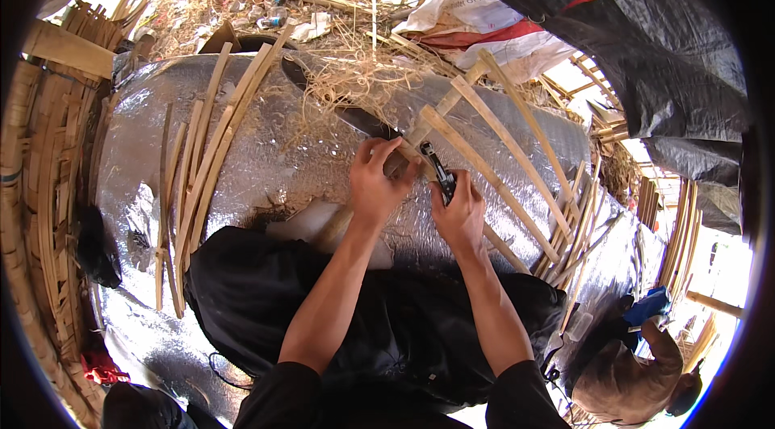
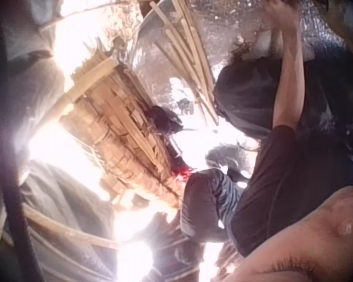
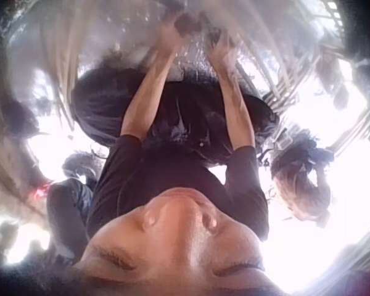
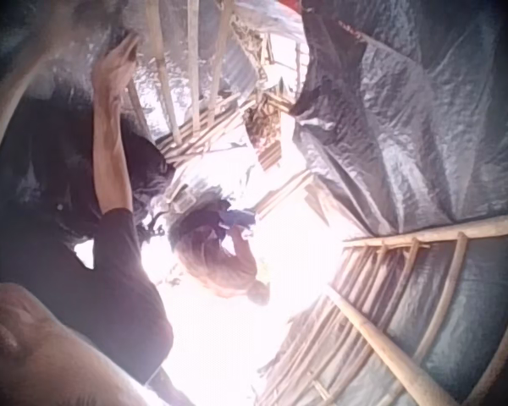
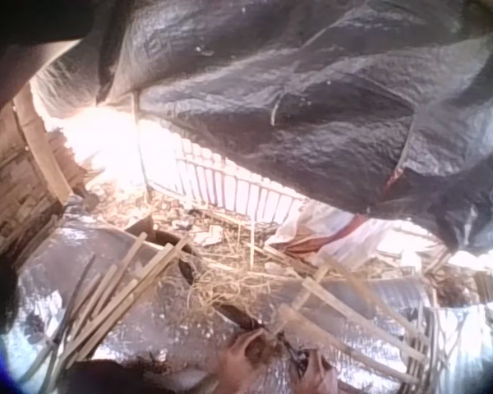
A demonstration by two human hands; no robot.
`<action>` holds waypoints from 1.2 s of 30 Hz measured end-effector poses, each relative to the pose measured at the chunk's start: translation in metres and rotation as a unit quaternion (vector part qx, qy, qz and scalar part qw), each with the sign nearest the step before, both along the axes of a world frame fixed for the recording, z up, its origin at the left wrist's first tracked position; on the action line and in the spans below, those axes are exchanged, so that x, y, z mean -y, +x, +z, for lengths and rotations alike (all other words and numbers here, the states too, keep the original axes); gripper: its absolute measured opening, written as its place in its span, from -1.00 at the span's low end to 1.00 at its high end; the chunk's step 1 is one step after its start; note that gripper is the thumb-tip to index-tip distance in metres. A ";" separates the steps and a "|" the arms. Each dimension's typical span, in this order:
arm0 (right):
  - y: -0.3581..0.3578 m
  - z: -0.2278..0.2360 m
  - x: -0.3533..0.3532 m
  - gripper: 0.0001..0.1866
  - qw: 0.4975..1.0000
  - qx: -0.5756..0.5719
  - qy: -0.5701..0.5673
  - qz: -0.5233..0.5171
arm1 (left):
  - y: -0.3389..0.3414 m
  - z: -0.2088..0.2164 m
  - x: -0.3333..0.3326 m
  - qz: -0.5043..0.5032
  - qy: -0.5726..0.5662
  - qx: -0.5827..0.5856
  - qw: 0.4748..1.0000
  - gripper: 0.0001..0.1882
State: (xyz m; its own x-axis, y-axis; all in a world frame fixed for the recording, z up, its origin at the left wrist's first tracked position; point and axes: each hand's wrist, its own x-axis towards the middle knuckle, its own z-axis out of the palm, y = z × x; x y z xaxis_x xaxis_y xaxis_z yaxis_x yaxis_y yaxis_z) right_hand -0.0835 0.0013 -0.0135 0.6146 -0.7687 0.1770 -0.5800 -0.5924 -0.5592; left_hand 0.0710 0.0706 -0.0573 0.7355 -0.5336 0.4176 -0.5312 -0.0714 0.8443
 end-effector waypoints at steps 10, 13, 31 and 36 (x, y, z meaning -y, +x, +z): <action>0.002 0.004 -0.001 -0.63 1.000 0.000 0.005 -0.008 | -0.003 0.004 0.001 -0.002 0.010 0.024 1.000 -0.43; 0.002 0.004 -0.001 -0.64 1.000 0.004 0.006 -0.007 | -0.003 0.003 0.001 -0.009 0.016 0.013 1.000 -0.45; 0.005 0.007 0.000 -0.66 1.000 -0.011 0.007 -0.015 | -0.004 0.004 0.000 -0.002 0.007 0.040 0.999 -0.35; 0.004 0.007 -0.001 -0.66 1.000 -0.013 0.012 -0.019 | -0.007 0.008 -0.003 0.004 0.038 0.031 0.999 -0.28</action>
